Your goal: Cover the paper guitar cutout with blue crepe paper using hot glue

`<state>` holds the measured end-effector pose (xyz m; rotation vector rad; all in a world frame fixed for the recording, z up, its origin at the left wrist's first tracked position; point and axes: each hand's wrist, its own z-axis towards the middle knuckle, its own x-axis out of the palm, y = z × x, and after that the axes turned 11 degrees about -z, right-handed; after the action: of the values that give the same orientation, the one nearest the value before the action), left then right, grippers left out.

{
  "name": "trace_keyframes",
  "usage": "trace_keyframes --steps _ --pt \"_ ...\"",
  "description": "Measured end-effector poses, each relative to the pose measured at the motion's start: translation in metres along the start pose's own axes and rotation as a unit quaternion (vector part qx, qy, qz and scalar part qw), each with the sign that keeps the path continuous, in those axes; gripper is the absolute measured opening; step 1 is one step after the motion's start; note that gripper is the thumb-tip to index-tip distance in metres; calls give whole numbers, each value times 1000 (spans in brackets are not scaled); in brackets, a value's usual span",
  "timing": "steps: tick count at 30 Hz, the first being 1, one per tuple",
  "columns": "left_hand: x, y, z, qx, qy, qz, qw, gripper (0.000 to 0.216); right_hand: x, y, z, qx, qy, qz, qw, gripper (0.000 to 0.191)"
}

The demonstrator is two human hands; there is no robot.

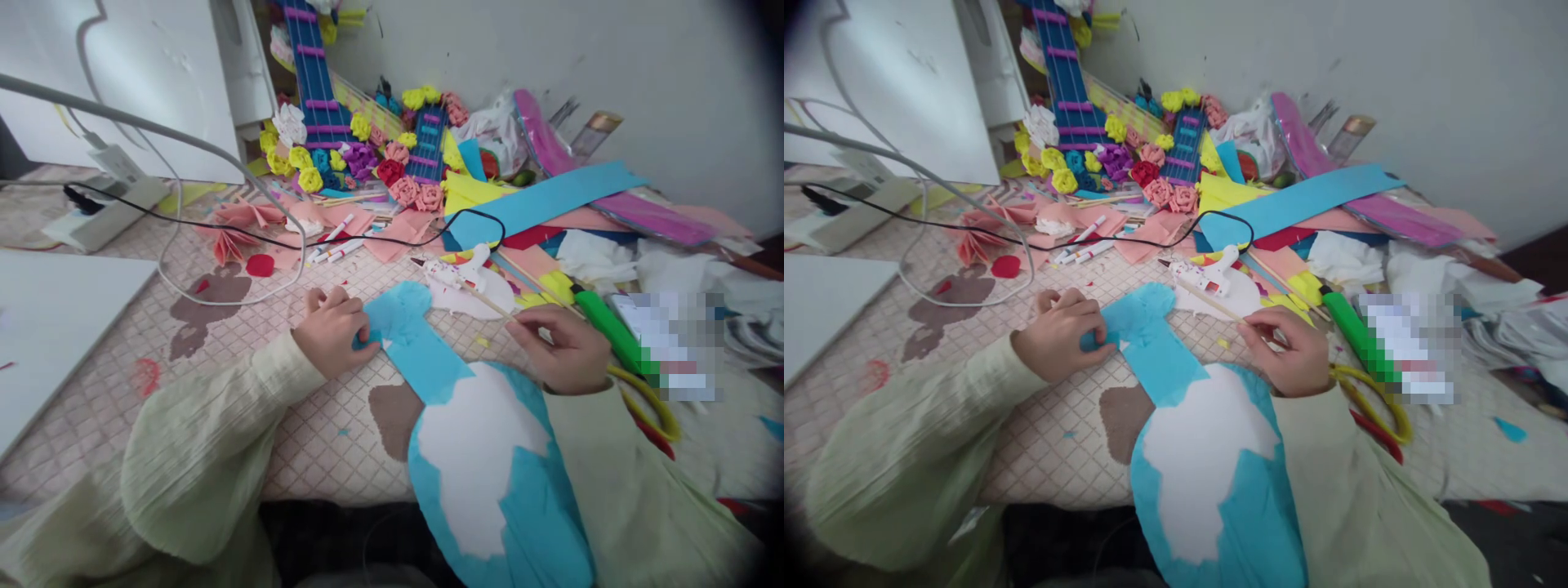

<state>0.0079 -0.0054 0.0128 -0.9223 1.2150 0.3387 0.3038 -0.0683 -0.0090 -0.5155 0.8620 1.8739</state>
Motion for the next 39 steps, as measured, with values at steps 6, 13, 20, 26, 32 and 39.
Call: trace_keyframes --steps 6,13,20,26,32,39 --pt "-5 -3 -4 5 23 3 1000 26 -4 0 1 17 -18 -5 1000 6" --pt "-5 2 -3 3 40 -14 999 23 -5 1 1 19 -41 -6 999 6" --pt "2 -2 -2 -18 19 5 1000 20 -6 -3 2 2 -40 1 999 10" --pt "-3 4 -1 30 59 -50 997 19 -5 -5 2 5 -25 5 1000 8" --pt "-13 9 -5 64 50 -28 996 16 -5 -4 2 11 -35 4 999 6" --pt "-1 9 -8 147 -49 58 986 21 -5 -5 3 15 -43 0 999 4"
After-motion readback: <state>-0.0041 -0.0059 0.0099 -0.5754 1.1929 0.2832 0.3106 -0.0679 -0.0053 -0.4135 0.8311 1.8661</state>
